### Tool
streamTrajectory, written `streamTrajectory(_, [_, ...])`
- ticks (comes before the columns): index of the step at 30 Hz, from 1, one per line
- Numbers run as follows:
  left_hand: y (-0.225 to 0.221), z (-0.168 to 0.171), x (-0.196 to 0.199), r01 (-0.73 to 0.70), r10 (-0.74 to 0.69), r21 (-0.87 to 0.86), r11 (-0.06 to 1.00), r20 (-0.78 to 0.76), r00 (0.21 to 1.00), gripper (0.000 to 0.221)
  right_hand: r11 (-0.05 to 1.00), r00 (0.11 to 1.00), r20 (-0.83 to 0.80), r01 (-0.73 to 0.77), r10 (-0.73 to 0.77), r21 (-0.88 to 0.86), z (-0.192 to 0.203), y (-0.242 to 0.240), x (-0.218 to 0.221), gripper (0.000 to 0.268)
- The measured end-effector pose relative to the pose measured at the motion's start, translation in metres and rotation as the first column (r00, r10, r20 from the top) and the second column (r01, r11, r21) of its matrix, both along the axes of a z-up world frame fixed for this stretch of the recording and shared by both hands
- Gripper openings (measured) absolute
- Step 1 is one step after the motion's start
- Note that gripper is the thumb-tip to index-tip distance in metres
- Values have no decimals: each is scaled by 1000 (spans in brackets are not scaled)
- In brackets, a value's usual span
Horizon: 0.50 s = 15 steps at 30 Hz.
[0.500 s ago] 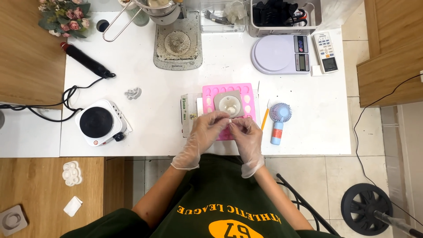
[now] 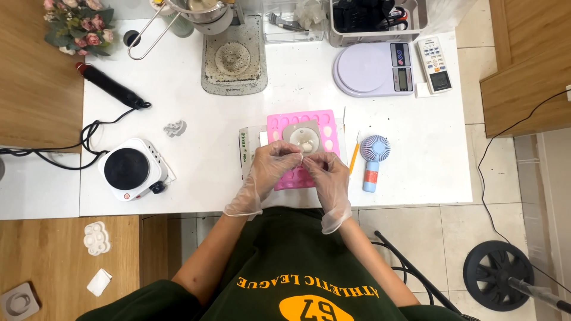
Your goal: Removing small wax pieces from a silicone mold and placing them into a tray.
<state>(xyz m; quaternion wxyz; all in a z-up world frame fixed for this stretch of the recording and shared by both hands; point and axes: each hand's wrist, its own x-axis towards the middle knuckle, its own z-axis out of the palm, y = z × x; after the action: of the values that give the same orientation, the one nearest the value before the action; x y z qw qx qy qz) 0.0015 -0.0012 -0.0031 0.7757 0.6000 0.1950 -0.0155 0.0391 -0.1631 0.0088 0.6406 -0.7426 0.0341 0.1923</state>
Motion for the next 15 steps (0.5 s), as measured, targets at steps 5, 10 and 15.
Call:
streamTrajectory(5, [6,8,5,51,-53,66,997,36,998,20,1000,1000,20,4,-4,-16,-5,6,5,15])
streamTrajectory(10, [12,7,11,73,-79,140,987,42,996,21,999,1000,1,-24,25,-24,1,7,8,15])
streamTrajectory(15, [15,28,26,166,-141,552,817,-89,986,27,997,993,118,15,-24,79,-14,-12,21,15])
